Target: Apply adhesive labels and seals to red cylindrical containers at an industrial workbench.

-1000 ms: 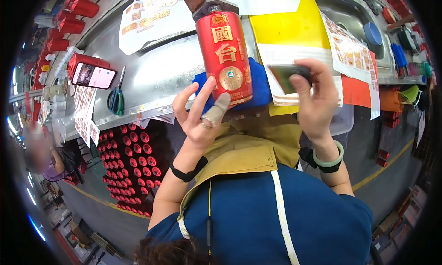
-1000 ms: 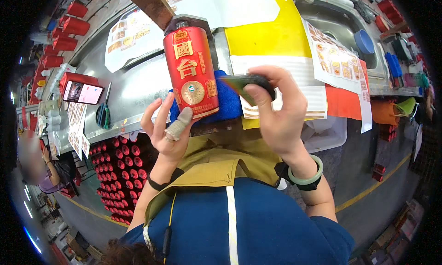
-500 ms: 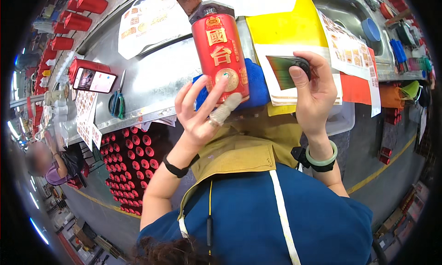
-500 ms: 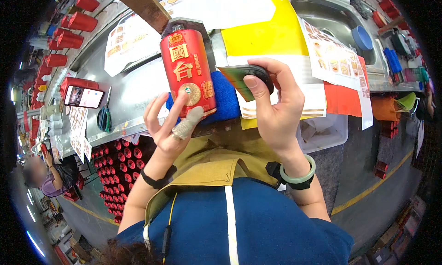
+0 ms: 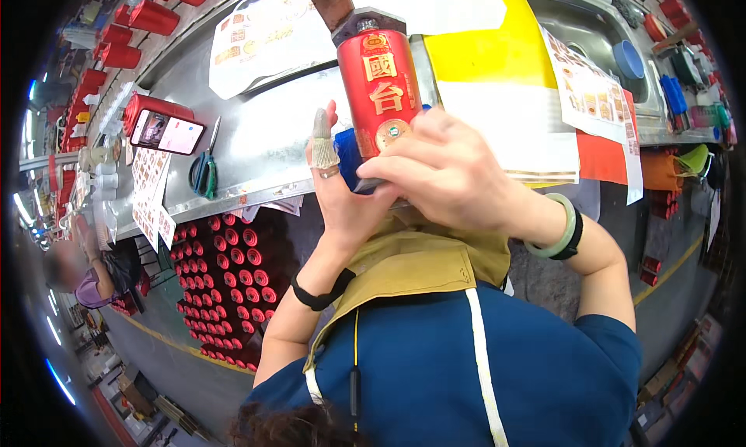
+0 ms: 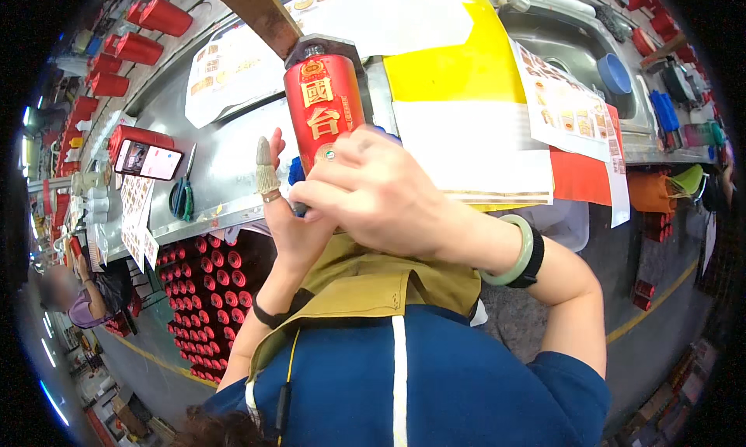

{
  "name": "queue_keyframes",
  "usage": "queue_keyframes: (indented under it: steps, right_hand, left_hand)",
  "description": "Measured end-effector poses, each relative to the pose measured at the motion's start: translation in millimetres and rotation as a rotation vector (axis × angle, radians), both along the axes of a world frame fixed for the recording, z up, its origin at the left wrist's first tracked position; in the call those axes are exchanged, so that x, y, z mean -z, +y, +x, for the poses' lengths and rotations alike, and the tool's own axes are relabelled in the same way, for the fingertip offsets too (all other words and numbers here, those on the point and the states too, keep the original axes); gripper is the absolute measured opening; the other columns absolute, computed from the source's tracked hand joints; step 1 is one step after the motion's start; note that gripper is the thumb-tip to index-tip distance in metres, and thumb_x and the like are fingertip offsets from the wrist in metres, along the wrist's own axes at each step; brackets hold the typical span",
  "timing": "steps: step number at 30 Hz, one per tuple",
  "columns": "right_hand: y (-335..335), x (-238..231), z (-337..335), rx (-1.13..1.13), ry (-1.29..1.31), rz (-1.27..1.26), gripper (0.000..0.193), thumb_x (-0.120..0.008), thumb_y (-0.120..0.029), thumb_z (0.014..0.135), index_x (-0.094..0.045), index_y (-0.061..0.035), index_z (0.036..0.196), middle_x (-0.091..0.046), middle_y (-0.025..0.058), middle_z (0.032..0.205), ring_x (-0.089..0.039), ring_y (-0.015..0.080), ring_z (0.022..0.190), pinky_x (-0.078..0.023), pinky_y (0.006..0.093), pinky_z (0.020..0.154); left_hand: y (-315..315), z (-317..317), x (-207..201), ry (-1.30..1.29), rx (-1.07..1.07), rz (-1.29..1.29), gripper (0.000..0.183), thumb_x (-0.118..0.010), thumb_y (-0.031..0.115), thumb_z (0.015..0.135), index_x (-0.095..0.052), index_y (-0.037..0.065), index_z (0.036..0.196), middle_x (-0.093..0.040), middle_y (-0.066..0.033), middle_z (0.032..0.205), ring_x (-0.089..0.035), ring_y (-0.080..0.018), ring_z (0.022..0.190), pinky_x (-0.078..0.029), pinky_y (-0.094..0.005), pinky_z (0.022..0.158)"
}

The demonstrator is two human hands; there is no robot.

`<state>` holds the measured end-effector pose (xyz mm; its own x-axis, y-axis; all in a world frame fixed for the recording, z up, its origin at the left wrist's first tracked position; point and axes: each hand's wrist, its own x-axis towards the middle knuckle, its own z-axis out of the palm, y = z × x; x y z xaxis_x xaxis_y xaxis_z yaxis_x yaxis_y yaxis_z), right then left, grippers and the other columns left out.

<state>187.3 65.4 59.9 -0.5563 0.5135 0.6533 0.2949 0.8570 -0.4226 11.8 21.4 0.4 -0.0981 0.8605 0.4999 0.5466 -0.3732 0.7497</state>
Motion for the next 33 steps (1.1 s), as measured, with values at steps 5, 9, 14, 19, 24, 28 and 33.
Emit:
queue_keyframes:
  steps: [5,9,14,19,24,28,33]
  right_hand:
    - [59.1,3.5,7.3,0.221,0.095,0.089,0.017,-0.076,-0.012,0.079,-0.07,-0.0113,0.095,-0.07,0.0036,0.089,-0.065,0.0259,0.082,-0.048,0.0392,0.076]
    - [25.1,18.4,9.8,0.056,-0.003,0.175,0.013,-0.067,-0.013,0.079,-0.069,-0.0163,0.091,-0.068,-0.003,0.087,-0.056,0.0202,0.075,-0.045,0.0336,0.077]
    - [42.1,5.0,13.6,0.197,0.061,0.01,0.016,-0.072,-0.008,0.082,-0.077,-0.014,0.096,-0.073,0.0012,0.087,-0.062,0.0207,0.078,-0.045,0.0343,0.079]
    - [9.1,28.5,13.5,0.097,0.071,0.079,0.016,-0.069,-0.007,0.078,-0.073,-0.0165,0.09,-0.072,-0.0025,0.09,-0.06,0.0187,0.077,-0.045,0.033,0.079]
    - [26.5,15.7,19.0,0.175,0.267,-0.198,0.018,-0.076,-0.004,0.077,-0.073,-0.0114,0.093,-0.073,0.0035,0.09,-0.063,0.0231,0.078,-0.048,0.0348,0.077]
    - [13.2,33.0,32.8,0.148,0.13,-0.068,0.025,-0.073,0.005,0.074,-0.076,-0.0107,0.093,-0.077,0.0045,0.094,-0.067,0.0219,0.082,-0.047,0.0346,0.077]
    - [-6.7,13.9,33.3,0.045,0.069,-0.157,0.018,-0.075,-0.008,0.079,-0.075,-0.0142,0.096,-0.075,-0.0006,0.092,-0.063,0.0203,0.08,-0.047,0.0354,0.079]
  left_hand:
    - [-6.2,-12.5,9.0,0.127,0.06,-0.101,0.093,-0.085,0.004,0.073,-0.038,-0.003,0.153,-0.052,-0.0192,0.149,-0.051,-0.03,0.137,-0.038,-0.0396,0.115]
    - [-3.6,-23.2,22.4,0.193,0.151,-0.108,0.088,-0.087,0.013,0.076,-0.042,-0.004,0.15,-0.057,-0.02,0.141,-0.052,-0.0359,0.129,-0.031,-0.0472,0.115]
    - [-8.5,-26.7,17.0,0.294,0.156,-0.219,0.085,-0.086,0.017,0.081,-0.041,-0.002,0.151,-0.057,-0.0214,0.139,-0.047,-0.0402,0.132,-0.03,-0.0505,0.117]
    - [2.9,-19.3,6.6,0.221,0.146,-0.294,0.096,-0.092,0.024,0.071,-0.042,-0.004,0.147,-0.061,-0.0204,0.133,-0.056,-0.0336,0.125,-0.029,-0.0504,0.117]
    - [10.3,-23.5,6.5,0.237,0.147,-0.306,0.089,-0.091,0.023,0.073,-0.045,0.0,0.146,-0.062,-0.0181,0.133,-0.055,-0.0346,0.127,-0.027,-0.0497,0.117]
    - [18.6,-23.1,5.9,0.287,0.231,-0.272,0.09,-0.09,0.018,0.073,-0.044,0.003,0.149,-0.058,-0.0207,0.135,-0.052,-0.0412,0.121,-0.04,-0.0473,0.107]
    - [18.0,-20.1,1.5,0.257,0.226,-0.309,0.086,-0.089,0.016,0.073,-0.046,0.004,0.147,-0.059,-0.0201,0.135,-0.052,-0.0413,0.121,-0.042,-0.0474,0.106]
